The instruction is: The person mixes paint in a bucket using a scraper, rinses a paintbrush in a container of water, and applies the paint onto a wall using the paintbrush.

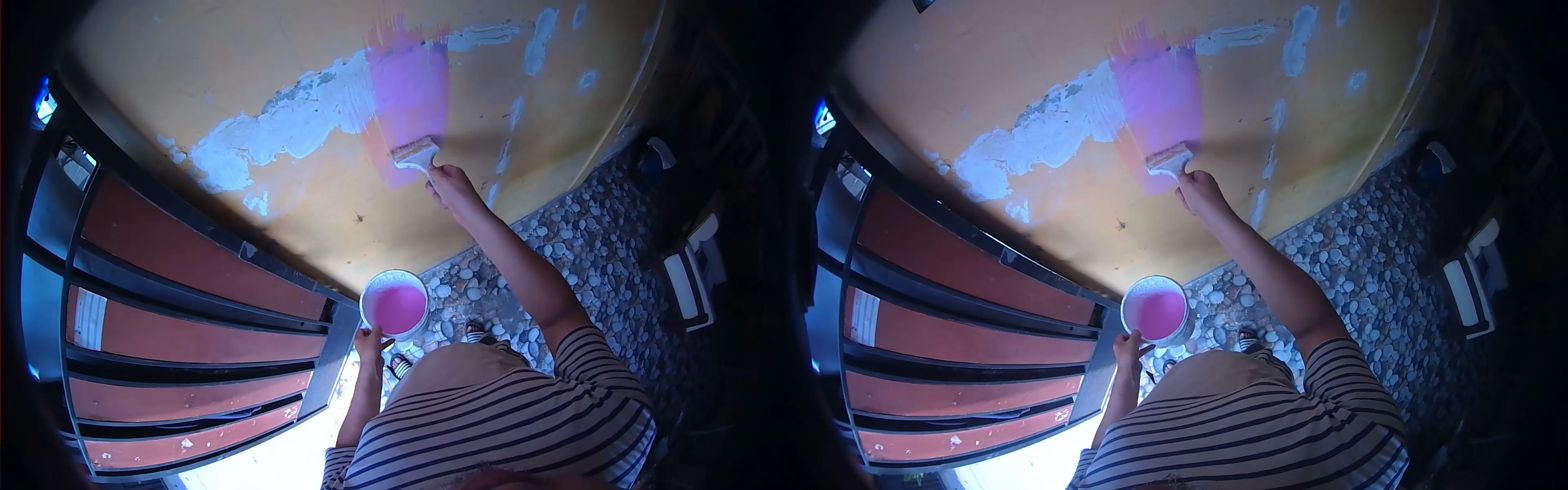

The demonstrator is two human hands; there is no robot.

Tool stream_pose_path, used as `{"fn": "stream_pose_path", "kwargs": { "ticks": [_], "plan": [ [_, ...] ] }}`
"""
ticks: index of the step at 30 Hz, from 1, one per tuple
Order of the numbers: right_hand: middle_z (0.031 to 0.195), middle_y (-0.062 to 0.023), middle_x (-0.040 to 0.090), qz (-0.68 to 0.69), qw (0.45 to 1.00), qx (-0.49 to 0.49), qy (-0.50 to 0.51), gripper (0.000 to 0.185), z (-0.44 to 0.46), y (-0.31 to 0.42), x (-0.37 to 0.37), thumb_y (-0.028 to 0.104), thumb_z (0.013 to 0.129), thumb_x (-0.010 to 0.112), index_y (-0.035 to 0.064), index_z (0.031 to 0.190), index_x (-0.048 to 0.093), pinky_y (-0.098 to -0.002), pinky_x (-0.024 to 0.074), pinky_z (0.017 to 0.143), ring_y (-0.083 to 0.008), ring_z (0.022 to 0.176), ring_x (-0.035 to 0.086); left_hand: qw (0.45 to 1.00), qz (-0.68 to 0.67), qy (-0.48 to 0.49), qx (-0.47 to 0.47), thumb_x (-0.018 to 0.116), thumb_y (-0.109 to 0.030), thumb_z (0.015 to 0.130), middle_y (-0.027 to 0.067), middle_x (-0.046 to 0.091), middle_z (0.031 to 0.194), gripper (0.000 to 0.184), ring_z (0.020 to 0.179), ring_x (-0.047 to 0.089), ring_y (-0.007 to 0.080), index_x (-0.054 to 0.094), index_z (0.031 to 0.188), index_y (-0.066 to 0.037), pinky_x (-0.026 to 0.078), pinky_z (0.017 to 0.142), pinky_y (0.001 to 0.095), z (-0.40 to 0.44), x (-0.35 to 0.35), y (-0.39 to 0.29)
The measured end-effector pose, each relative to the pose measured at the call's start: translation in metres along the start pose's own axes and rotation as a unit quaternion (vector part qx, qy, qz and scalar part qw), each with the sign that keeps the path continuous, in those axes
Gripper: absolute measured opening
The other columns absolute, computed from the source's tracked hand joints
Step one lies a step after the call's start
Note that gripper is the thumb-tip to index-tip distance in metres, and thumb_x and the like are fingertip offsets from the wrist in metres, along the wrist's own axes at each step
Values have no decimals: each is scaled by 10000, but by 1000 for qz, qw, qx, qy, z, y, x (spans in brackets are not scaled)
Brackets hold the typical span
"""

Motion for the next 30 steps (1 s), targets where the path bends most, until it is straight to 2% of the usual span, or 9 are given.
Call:
{"fn": "stream_pose_path", "kwargs": {
  "ticks": [3, 5, 8, 14, 16, 20, 22, 26, 30],
  "plan": [
    [709, 17, 536, -5, 998, -64, 3, 279, -33, 88, -1, 333, 1062, 531, 81, 942, 540, -230, 249, 433, -36, 483, 356, 1000, -2, -2, -2, 644, -89, 864, 151, 570, 875, 247, 757, 669, 272, 482, 947, 77, 671, 697, 473, -2, 1, -2],
    [660, 8, 523, -11, 975, -222, -6, 308, -45, 130, -6, 298, 1067, 506, 36, 909, 542, -249, 336, 457, -52, 495, 416, 1000, -7, 5, -4, 637, -87, 863, 151, 570, 864, 242, 754, 668, 272, 485, 951, 78, 672, 704, 465, -5, 5, -6],
    [655, 15, 519, 9, 976, -216, -36, 278, -18, 102, -27, 278, 1067, 510, 32, 951, 564, -239, 352, 485, -51, 519, 429, 1000, -10, 0, -4, 671, -88, 888, 156, 595, 872, 257, 747, 690, 271, 473, 958, 59, 676, 630, 436, 5, 7, 2],
    [619, 37, 505, -29, 986, -132, -96, 246, 43, -106, -73, 312, 1051, 558, 87, 956, 591, -236, 322, 433, -47, 478, 419, 1000, -1, 4, -5, 631, -86, 858, 164, 565, 900, 236, 781, 667, 281, 488, 953, 76, 671, 707, 474, -9, 17, -13],
    [618, 29, 516, -53, 993, -47, -99, 263, 51, -166, -87, 322, 1048, 554, 85, 938, 585, -245, 318, 415, -57, 460, 422, 1000, 4, 7, -6, 630, -85, 857, 165, 561, 901, 237, 786, 666, 283, 487, 954, 78, 671, 709, 476, -7, 18, -13],
    [621, 20, 528, -78, 986, 118, -89, 296, 35, -175, -97, 342, 1049, 535, 86, 909, 584, -252, 301, 396, -67, 439, 416, 1000, 11, 13, -3, 626, -85, 856, 169, 552, 921, 244, 808, 662, 295, 485, 961, 84, 671, 719, 478, -9, 17, -13],
    [627, -21, 579, -58, 991, 92, -72, 366, 50, -159, -105, 355, 1025, 541, 65, 807, 584, -309, 343, 379, -116, 411, 475, 1000, 12, 19, -1, 626, -86, 856, 172, 552, 929, 249, 812, 662, 296, 484, 967, 85, 672, 721, 477, -8, 19, -13],
    [634, -28, 584, -96, 992, 33, -71, 405, 42, -40, -106, 356, 1025, 547, 47, 765, 573, -293, 328, 386, -95, 421, 463, 1000, 19, 8, -5, 625, -86, 859, 178, 557, 934, 260, 811, 665, 299, 480, 988, 86, 672, 727, 476, -8, 17, -12],
    [658, 5, 549, -84, 990, -93, -57, 345, 2, 99, -102, 335, 1040, 533, 38, 880, 606, -249, 319, 434, -57, 475, 428, 1000, 13, 8, -3, 628, -89, 862, 184, 559, 941, 263, 816, 669, 306, 480, 993, 84, 671, 725, 477, 0, 14, -3]
  ]
}}
Point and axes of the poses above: each hand's wrist, its own z-axis towards the middle knuckle, its own x-axis out of the palm, y = z × x, the point moved 5 cm from there along z, towards the middle knuckle
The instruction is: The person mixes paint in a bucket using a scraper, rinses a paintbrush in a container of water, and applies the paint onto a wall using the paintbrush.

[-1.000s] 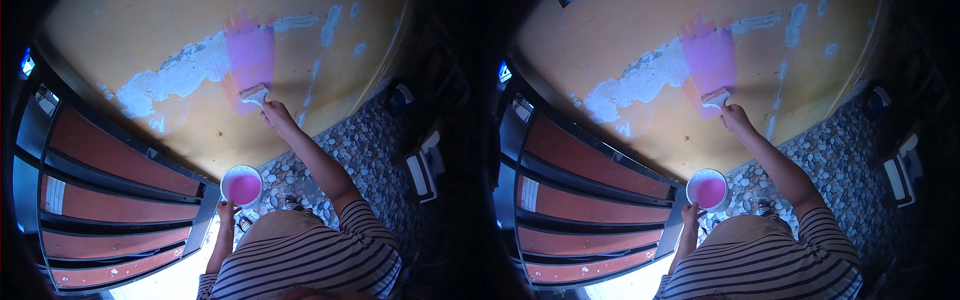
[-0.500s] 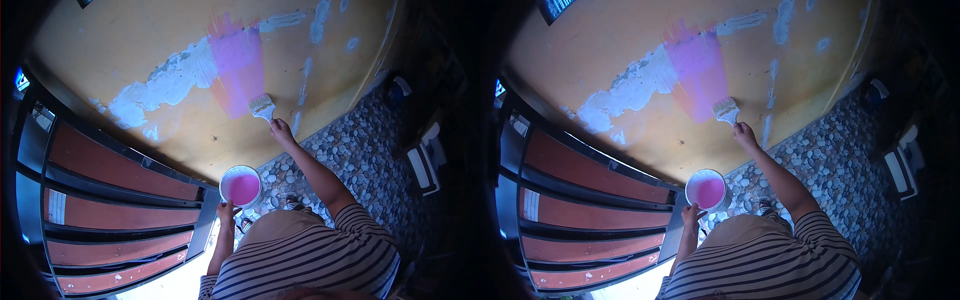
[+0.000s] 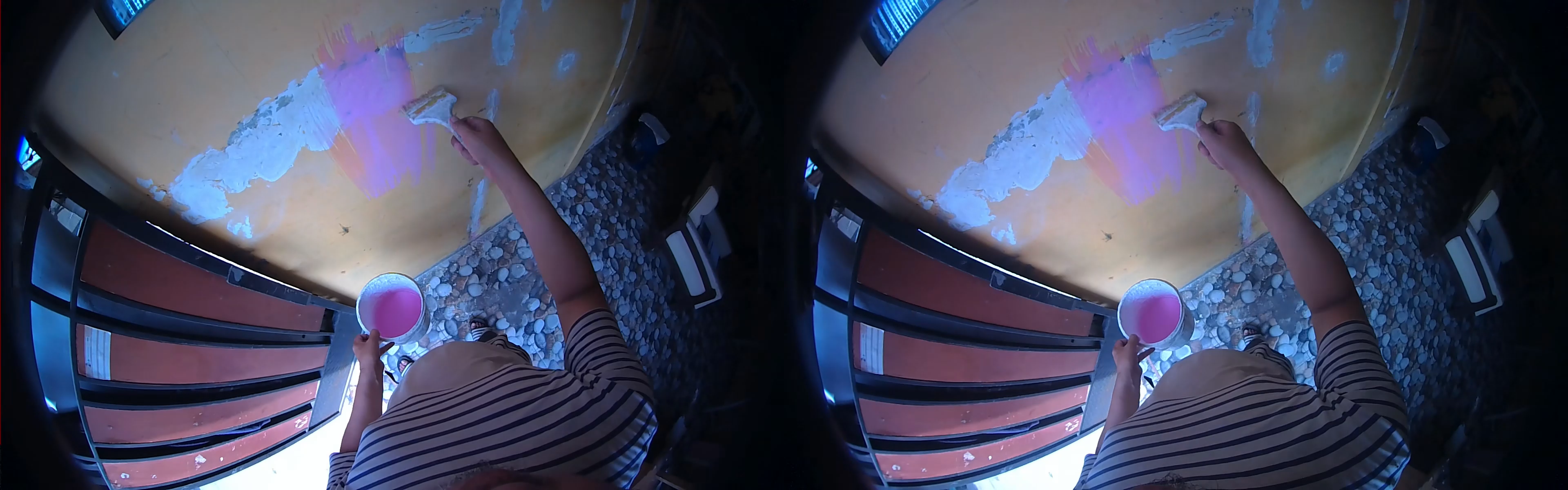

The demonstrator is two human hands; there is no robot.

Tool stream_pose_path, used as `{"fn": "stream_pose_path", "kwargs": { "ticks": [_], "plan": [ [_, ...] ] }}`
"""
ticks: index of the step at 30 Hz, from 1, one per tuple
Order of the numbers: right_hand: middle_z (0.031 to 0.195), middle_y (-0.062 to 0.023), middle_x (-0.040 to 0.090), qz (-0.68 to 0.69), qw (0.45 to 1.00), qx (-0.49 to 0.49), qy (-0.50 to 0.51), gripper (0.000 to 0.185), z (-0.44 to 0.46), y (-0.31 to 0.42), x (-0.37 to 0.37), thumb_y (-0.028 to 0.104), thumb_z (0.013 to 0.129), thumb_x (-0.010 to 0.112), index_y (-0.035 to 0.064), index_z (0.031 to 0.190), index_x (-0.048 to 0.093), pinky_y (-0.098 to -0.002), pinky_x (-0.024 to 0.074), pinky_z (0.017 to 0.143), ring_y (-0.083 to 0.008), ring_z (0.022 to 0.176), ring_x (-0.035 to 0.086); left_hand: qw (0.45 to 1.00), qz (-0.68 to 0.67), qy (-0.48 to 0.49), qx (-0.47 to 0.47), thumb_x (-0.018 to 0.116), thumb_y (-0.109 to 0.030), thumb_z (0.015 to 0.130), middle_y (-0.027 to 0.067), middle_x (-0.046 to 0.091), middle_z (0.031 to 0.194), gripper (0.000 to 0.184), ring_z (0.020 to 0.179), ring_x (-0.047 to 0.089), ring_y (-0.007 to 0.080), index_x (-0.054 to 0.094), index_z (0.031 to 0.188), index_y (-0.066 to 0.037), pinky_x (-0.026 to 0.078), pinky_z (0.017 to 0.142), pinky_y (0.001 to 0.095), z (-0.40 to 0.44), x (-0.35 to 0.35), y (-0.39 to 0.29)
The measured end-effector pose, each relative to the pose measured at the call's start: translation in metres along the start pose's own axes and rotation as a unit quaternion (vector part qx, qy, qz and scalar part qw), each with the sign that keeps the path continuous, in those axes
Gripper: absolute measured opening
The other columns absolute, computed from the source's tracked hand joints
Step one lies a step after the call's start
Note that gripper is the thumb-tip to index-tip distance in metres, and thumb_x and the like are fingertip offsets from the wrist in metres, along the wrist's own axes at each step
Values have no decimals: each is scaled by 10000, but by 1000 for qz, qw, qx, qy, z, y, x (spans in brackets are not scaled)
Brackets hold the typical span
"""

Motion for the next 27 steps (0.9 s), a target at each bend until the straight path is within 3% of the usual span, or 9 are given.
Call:
{"fn": "stream_pose_path", "kwargs": {
  "ticks": [3, 6, 9, 16, 18, 19, 21, 23, 27],
  "plan": [
    [708, 34, 537, 62, 995, -78, -1, 311, -15, 61, -7, 360, 1042, 556, 69, 963, 631, -182, 274, 460, -2, 523, 399, 1000, 2, 7, 5, 628, -96, 866, 184, 558, 946, 264, 817, 668, 306, 480, 992, 83, 671, 726, 479, 0, 3, -2],
    [698, 41, 517, 84, 991, -101, 8, 299, 1, 53, -13, 361, 1050, 546, 79, 1048, 644, -171, 286, 479, -5, 535, 392, 1000, 7, 6, -2, 625, -96, 869, 183, 557, 950, 263, 814, 667, 303, 480, 993, 84, 671, 723, 481, -2, 8, -5],
    [665, 34, 508, 69, 990, -120, -12, 291, 17, -12, -12, 332, 1056, 537, 61, 977, 606, -218, 313, 464, -34, 509, 395, 1000, 3, 11, -1, 624, -98, 872, 184, 556, 955, 266, 823, 666, 303, 478, 996, 86, 671, 726, 482, -6, 12, -10],
    [616, 6, 542, 5, 997, 19, -72, 339, 13, -212, -25, 330, 1046, 556, 56, 856, 612, -280, 368, 470, -78, 503, 480, 1000, -1, 6, 0, 626, -99, 875, 188, 561, 967, 262, 842, 664, 301, 482, 993, 86, 673, 731, 479, -7, 13, -13],
    [593, 25, 518, -43, 991, 111, -61, 332, 10, -236, -25, 359, 1043, 549, 79, 872, 600, -257, 267, 367, -61, 391, 381, 1000, 1, 15, 0, 624, -95, 876, 191, 562, 969, 263, 839, 666, 305, 484, 999, 90, 674, 729, 477, -4, 11, -9],
    [593, 25, 518, -42, 991, 109, -63, 332, 17, -239, -29, 359, 1043, 549, 79, 872, 600, -257, 267, 367, -61, 391, 381, 1000, 2, 17, 2, 624, -95, 876, 191, 562, 969, 263, 839, 666, 305, 484, 999, 90, 674, 729, 477, -2, 12, -8],
    [603, -17, 552, -32, 993, 110, -31, 401, 20, -203, -28, 343, 1033, 545, 47, 766, 589, -299, 372, 448, -104, 457, 471, 1000, 9, 5, -3, 624, -91, 875, 188, 562, 959, 264, 825, 667, 306, 484, 1003, 93, 674, 722, 478, -5, 12, -10],
    [641, 9, 557, -51, 991, 116, -36, 346, 25, -147, -25, 341, 1044, 539, 67, 837, 577, -255, 293, 387, -62, 423, 424, 1000, 14, 3, -1, 625, -91, 874, 186, 561, 955, 264, 816, 667, 306, 483, 1001, 92, 674, 718, 479, -7, 12, -12],
    [686, 23, 546, -14, 1000, -13, -23, 325, 2, -4, -21, 356, 1044, 549, 83, 870, 583, -208, 309, 446, -26, 501, 429, 1000, 9, -1, -5, 631, -92, 871, 182, 556, 947, 271, 801, 666, 304, 480, 1001, 91, 674, 712, 481, -8, 10, -10]
  ]
}}
Point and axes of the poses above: each hand's wrist, its own z-axis towards the middle knuckle, its own x-axis out of the palm, y = z × x, the point moved 5 cm from there along z, towards the middle knuckle
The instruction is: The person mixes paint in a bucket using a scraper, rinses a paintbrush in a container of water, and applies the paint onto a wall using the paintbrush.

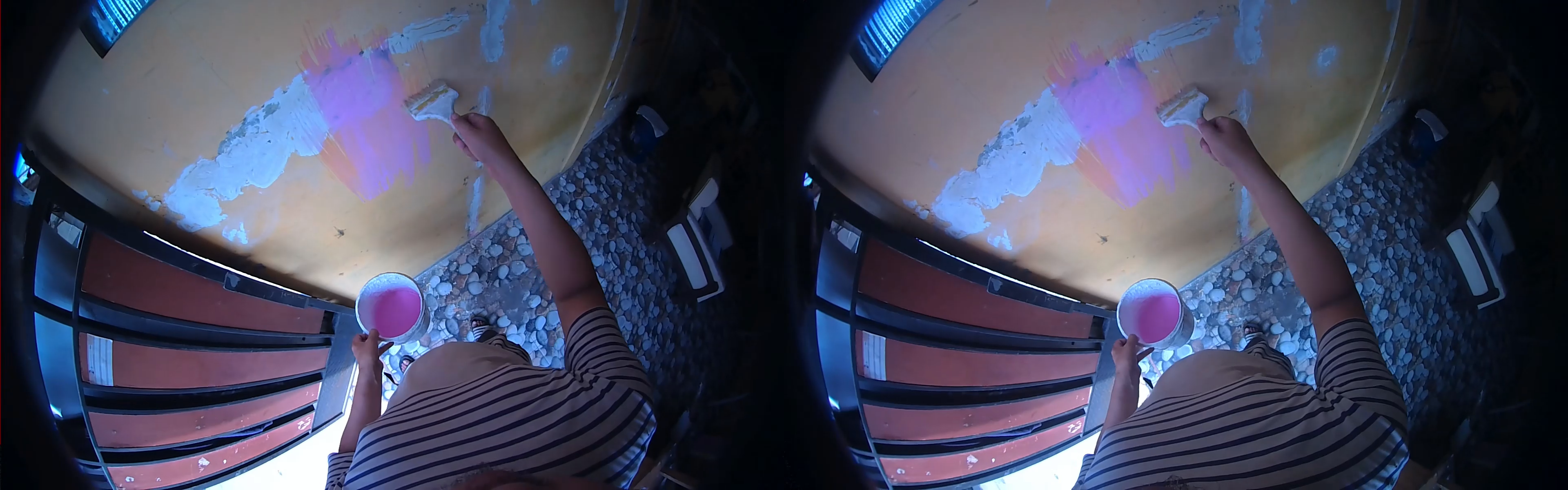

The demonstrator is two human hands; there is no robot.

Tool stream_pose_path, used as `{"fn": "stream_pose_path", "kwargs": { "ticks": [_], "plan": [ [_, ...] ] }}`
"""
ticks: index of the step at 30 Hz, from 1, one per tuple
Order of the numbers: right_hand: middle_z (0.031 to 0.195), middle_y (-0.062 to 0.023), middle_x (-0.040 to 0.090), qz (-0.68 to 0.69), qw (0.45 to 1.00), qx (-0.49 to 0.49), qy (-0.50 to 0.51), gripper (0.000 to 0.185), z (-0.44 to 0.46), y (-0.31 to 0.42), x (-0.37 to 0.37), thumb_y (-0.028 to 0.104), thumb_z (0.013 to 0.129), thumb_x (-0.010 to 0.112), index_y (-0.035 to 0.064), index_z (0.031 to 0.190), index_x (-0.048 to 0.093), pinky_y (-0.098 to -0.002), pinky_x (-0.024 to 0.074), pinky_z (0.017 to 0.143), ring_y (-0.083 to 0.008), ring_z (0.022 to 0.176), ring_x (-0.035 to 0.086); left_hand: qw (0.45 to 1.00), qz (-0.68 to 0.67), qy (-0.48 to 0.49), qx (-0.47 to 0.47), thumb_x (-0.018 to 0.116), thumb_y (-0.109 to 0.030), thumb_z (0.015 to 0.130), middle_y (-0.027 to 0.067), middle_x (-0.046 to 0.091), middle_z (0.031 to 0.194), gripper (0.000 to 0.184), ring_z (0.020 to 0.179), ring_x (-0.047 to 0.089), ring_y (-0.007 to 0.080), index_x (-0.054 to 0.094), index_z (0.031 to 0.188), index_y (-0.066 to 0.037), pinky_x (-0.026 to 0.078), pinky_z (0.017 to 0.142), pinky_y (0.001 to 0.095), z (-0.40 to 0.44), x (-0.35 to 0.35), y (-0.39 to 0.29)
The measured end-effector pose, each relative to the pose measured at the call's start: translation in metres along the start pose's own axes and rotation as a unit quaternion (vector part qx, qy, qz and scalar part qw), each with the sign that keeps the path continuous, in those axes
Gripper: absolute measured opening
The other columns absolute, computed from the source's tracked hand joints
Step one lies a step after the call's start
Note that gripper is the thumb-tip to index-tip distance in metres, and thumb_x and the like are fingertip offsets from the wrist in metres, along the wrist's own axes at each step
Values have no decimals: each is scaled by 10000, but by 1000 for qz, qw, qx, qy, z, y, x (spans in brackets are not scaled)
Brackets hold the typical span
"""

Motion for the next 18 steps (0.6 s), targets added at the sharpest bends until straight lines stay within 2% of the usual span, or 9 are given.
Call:
{"fn": "stream_pose_path", "kwargs": {
  "ticks": [1, 3, 6, 11, 13, 15, 16, 17, 18],
  "plan": [
    [686, 23, 546, -1, 1000, 2, 2, 325, -9, 23, 1, 356, 1044, 549, 83, 870, 583, -208, 309, 446, -26, 501, 429, 1000, -1, -2, -3, 631, -92, 871, 182, 556, 947, 271, 801, 666, 304, 480, 1001, 91, 674, 712, 481, 0, 0, 1],
    [699, 32, 528, 96, 991, -85, 19, 290, -21, 61, 8, 347, 1053, 539, 98, 914, 589, -190, 302, 477, -18, 524, 405, 1000, -9, 4, 2, 632, -93, 873, 178, 552, 936, 271, 799, 666, 304, 477, 1006, 86, 675, 712, 481, 0, 0, 2],
    [661, 21, 531, 113, 986, -116, 36, 285, -21, 53, 32, 302, 1057, 529, 47, 947, 595, -233, 348, 494, -48, 544, 438, 1000, -3, -8, 2, 634, -95, 876, 162, 552, 912, 250, 777, 660, 288, 488, 985, 77, 674, 706, 469, -3, 1, -1],
    [646, 3, 532, 9, 990, -143, 17, 274, -6, -85, 83, 274, 1056, 536, 49, 904, 571, -294, 423, 556, -95, 568, 498, 1000, -31, -1, -4, 635, -76, 864, 142, 572, 872, 221, 746, 679, 249, 489, 957, 61, 678, 650, 428, -2, -6, 4],
    [643, -10, 545, -5, 996, -91, 16, 287, -19, -145, 95, 287, 1047, 553, 46, 891, 572, -317, 439, 564, -116, 572, 524, 999, -37, 2, -3, 633, -77, 866, 127, 563, 859, 217, 730, 669, 237, 488, 958, 55, 676, 646, 426, 0, -10, 6],
    [622, 20, 518, -32, 999, -32, 22, 279, -33, -205, 103, 290, 1056, 545, 65, 892, 567, -253, 366, 497, -63, 542, 477, 999, -46, -3, 0, 636, -81, 869, 128, 563, 866, 220, 737, 669, 237, 488, 962, 53, 676, 644, 423, 0, -14, 8],
    [622, 20, 518, -34, 999, -31, 26, 279, -37, -234, 106, 290, 1056, 545, 65, 892, 567, -253, 366, 497, -63, 542, 477, 999, -48, -7, 3, 639, -84, 872, 129, 562, 872, 223, 744, 670, 237, 489, 966, 52, 676, 642, 419, 0, -16, 9],
    [617, 19, 520, -22, 998, 38, 43, 291, -38, -268, 109, 308, 1057, 537, 69, 894, 565, -260, 359, 473, -67, 526, 474, 999, -40, -18, 11, 631, -107, 877, 131, 558, 866, 202, 741, 653, 260, 501, 926, 39, 662, 715, 472, -4, -16, 7],
    [613, 18, 521, -10, 993, 107, 59, 303, -42, -280, 112, 326, 1058, 530, 72, 896, 564, -266, 351, 449, -71, 509, 471, 999, -43, -21, 9, 631, -107, 877, 131, 558, 866, 202, 741, 653, 260, 501, 926, 39, 662, 715, 472, -1, -19, 12]
  ]
}}
Point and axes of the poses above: each hand's wrist, its own z-axis towards the middle knuckle, its own x-axis out of the palm, y = z × x, the point moved 5 cm from there along z, towards the middle knuckle
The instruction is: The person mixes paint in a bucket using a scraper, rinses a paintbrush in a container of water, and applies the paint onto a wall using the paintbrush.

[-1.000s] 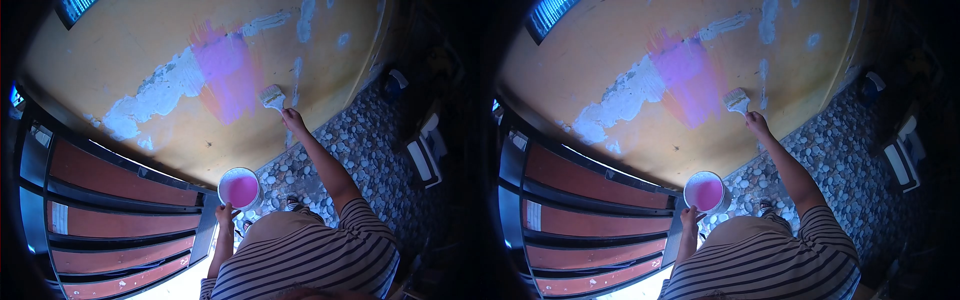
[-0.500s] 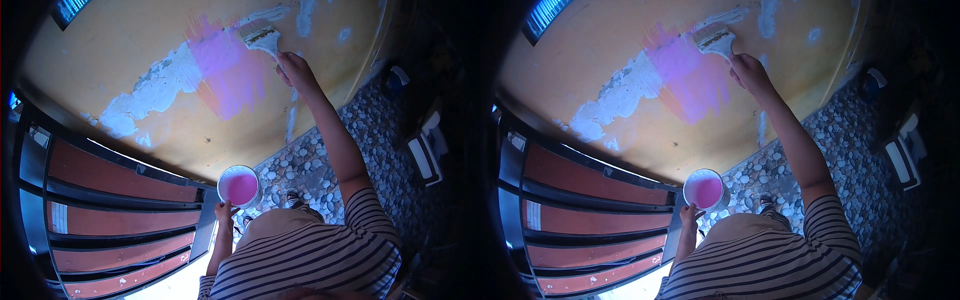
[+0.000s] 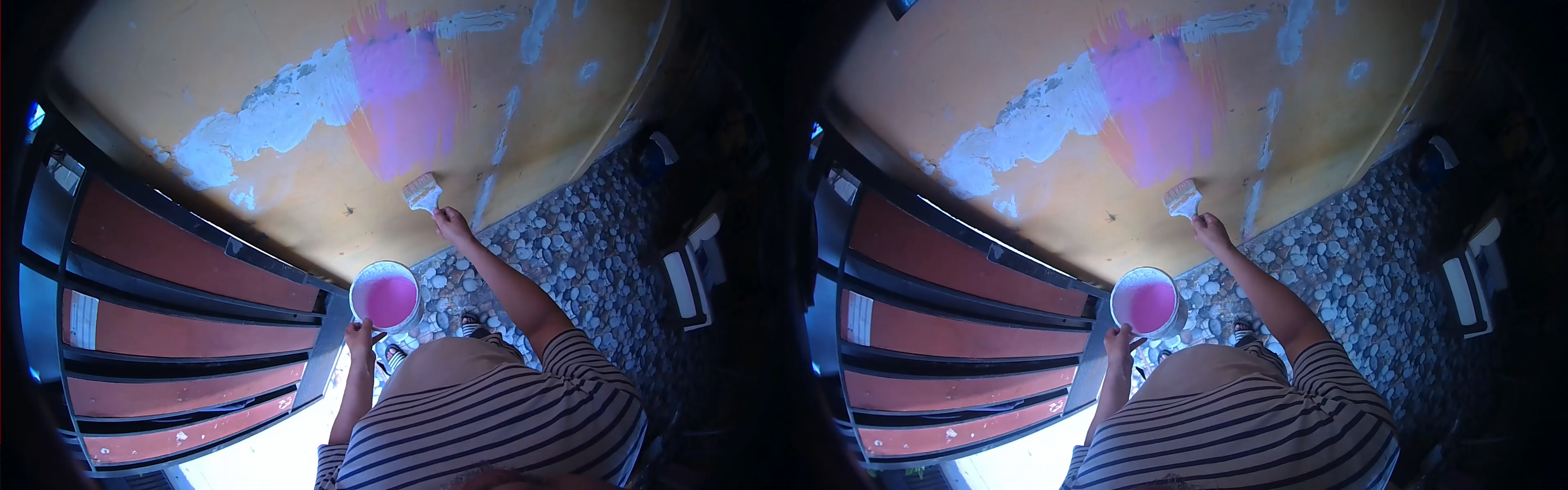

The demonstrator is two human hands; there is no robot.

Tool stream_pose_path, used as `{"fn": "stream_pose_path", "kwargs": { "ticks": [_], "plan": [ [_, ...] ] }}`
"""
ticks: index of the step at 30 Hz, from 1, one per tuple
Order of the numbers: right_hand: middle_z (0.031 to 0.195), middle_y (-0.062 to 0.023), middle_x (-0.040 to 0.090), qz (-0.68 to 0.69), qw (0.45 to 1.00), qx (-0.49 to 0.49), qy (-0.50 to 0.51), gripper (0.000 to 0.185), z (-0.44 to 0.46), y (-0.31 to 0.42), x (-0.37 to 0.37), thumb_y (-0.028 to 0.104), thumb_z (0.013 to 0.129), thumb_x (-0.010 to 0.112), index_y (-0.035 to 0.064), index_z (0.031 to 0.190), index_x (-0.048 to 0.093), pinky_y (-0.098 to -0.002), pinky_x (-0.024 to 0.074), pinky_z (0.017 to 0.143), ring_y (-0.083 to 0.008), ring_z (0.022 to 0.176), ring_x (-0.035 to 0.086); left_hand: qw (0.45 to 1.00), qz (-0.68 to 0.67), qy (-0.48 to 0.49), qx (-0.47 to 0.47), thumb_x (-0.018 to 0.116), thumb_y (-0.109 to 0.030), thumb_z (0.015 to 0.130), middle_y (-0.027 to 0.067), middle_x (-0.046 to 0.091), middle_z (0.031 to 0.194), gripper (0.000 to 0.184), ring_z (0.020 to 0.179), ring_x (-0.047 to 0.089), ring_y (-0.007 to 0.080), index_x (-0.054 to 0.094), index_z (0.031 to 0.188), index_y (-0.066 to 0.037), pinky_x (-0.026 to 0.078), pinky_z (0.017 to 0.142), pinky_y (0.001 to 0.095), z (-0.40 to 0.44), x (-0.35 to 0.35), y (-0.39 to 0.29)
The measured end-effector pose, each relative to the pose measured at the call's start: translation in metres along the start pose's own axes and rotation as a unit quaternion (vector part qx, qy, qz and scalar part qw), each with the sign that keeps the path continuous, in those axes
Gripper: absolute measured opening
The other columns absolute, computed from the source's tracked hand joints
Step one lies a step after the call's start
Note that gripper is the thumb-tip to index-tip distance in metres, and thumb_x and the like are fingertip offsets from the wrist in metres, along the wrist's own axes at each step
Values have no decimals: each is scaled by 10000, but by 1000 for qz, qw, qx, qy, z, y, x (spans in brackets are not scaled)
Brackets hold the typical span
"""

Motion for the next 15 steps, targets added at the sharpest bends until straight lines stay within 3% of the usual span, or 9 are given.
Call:
{"fn": "stream_pose_path", "kwargs": {
  "ticks": [1, 3, 7, 14, 15],
  "plan": [
    [613, 18, 521, -2, 1000, 1, 4, 303, 2, -4, 2, 326, 1058, 530, 72, 896, 564, -266, 351, 449, -71, 509, 471, 1000, 1, -1, -1, 631, -103, 878, 137, 563, 874, 206, 744, 656, 263, 496, 938, 41, 662, 716, 473, 4, -2, 4],
    [633, 5, 534, 19, 994, 101, 36, 315, -5, 4, 8, 346, 1060, 515, 72, 914, 565, -267, 311, 408, -77, 470, 442, 1000, 1, -5, -3, 632, -98, 879, 143, 568, 881, 210, 747, 660, 266, 492, 949, 43, 662, 716, 473, 6, -8, 8],
    [664, -8, 549, 83, 987, 115, 69, 313, -5, 62, 25, 346, 1063, 508, 68, 929, 562, -248, 279, 409, -74, 455, 410, 1000, -3, -2, -5, 635, -93, 885, 141, 579, 870, 226, 761, 668, 263, 479, 978, 43, 662, 709, 467, 8, -12, 12],
    [704, 17, 533, 114, 992, -33, 38, 252, -75, 269, 23, 303, 1064, 529, 81, 951, 566, -217, 295, 461, -36, 523, 424, 1000, -14, -2, -12, 635, -96, 897, 135, 582, 862, 211, 750, 663, 251, 474, 963, 24, 659, 701, 466, 2, -13, 8],
    [693, 10, 535, 99, 988, -114, 38, 270, -78, 285, 22, 297, 1069, 512, 56, 957, 561, -232, 334, 482, -47, 540, 443, 1000, -13, -2, -12, 635, -96, 897, 135, 582, 862, 211, 750, 663, 251, 474, 963, 24, 659, 701, 466, 1, -13, 7]
  ]
}}
Point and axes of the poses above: each hand's wrist, its own z-axis towards the middle knuckle, its own x-axis out of the palm, y = z × x, the point moved 5 cm from there along z, towards the middle knuckle
